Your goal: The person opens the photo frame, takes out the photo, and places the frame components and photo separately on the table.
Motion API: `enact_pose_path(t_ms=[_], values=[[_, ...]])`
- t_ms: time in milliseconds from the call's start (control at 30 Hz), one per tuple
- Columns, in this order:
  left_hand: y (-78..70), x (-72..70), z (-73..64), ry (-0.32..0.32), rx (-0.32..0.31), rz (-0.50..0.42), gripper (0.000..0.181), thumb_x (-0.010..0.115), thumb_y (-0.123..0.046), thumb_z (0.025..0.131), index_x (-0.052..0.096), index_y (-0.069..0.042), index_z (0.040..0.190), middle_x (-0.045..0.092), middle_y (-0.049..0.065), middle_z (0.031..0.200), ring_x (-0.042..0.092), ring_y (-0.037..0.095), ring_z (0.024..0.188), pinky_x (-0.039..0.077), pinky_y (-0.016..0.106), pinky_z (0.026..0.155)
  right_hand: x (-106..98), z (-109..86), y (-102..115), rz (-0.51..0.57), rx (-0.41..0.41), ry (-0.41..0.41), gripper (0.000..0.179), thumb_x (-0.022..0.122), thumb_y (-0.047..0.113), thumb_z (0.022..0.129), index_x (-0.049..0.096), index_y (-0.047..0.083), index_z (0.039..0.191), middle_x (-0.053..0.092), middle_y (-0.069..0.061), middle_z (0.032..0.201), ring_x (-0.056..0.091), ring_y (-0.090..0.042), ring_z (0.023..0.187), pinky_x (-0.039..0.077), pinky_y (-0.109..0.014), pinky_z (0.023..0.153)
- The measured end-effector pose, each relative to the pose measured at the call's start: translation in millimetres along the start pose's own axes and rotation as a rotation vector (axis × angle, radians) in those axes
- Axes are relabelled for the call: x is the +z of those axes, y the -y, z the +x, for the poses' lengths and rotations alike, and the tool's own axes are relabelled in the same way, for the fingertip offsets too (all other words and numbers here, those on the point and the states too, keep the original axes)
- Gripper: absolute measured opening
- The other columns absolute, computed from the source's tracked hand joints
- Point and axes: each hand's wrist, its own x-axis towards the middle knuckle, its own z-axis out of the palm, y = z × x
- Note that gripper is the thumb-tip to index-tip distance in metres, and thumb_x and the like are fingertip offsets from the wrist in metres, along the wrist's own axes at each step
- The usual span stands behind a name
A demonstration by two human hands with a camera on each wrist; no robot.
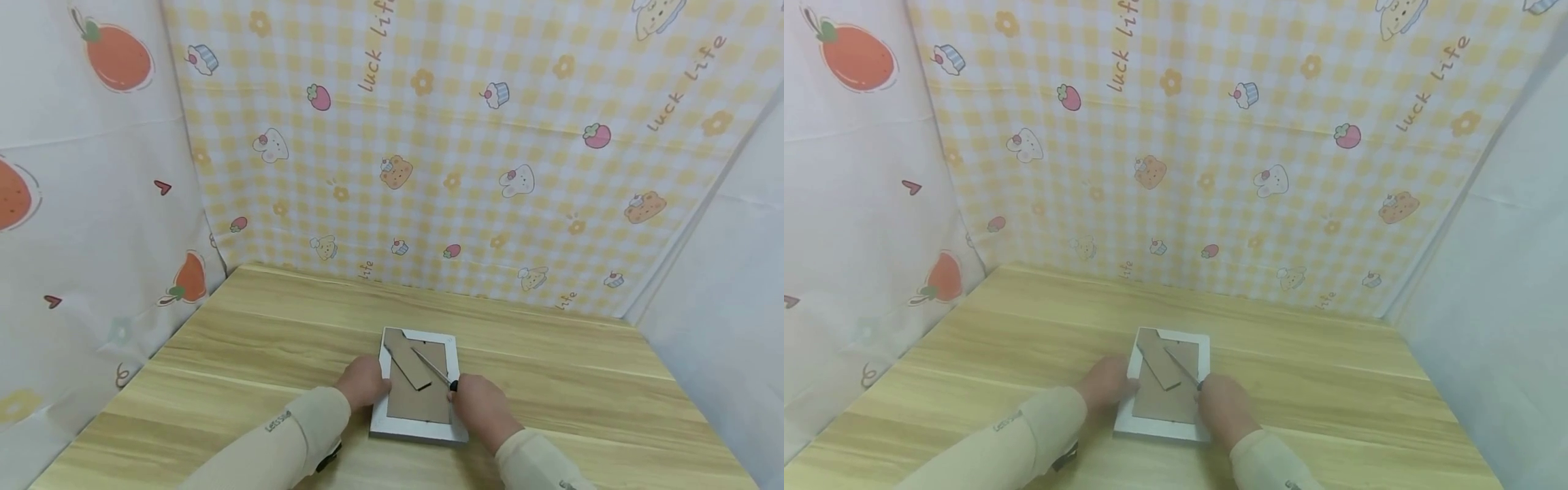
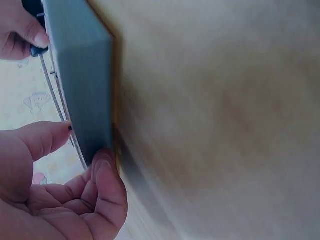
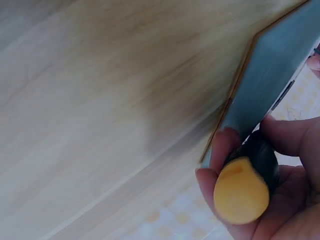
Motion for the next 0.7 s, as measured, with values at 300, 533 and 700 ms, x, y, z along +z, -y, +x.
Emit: enact_pose_path(t_ms=[300, 533, 700], values=[[1.4, 3.6, -5.8, 0.001, -0.020, -0.110, 0.033, 0.065, -0.013, 0.084, 0.044, -0.010, 0.058, 0.039, -0.002, 0.055, 0.037, 0.011, 0.049, 0.030, 0.023, 0.046, -6, 6.4, -9, 0.105, 0.027, 0.070, 0.029, 0.065, 0.023, 0.092, 0.052, 0.007, 0.070, 0.047, -0.002, 0.059, 0.043, -0.014, 0.054, 0.035, -0.026, 0.048], [1.2, 1.0, -7.3, 0.025, 0.006, -0.089, 0.036, 0.061, -0.015, 0.092, 0.046, -0.008, 0.060, 0.040, 0.000, 0.057, 0.037, 0.013, 0.050, 0.032, 0.025, 0.048, -4, 9.7, -16, 0.110, 0.000, 0.050, 0.030, 0.066, 0.023, 0.091, 0.050, 0.009, 0.069, 0.045, 0.000, 0.059, 0.041, -0.014, 0.054, 0.032, -0.026, 0.049], [-0.8, 0.2, -8.1, 0.026, 0.034, -0.034, 0.037, 0.060, -0.011, 0.092, 0.046, -0.006, 0.059, 0.039, 0.001, 0.057, 0.037, 0.014, 0.051, 0.033, 0.027, 0.050, -5, 9.7, -18, 0.099, -0.028, 0.023, 0.029, 0.067, 0.023, 0.090, 0.051, 0.008, 0.071, 0.047, -0.001, 0.061, 0.043, -0.015, 0.056, 0.034, -0.028, 0.050]])
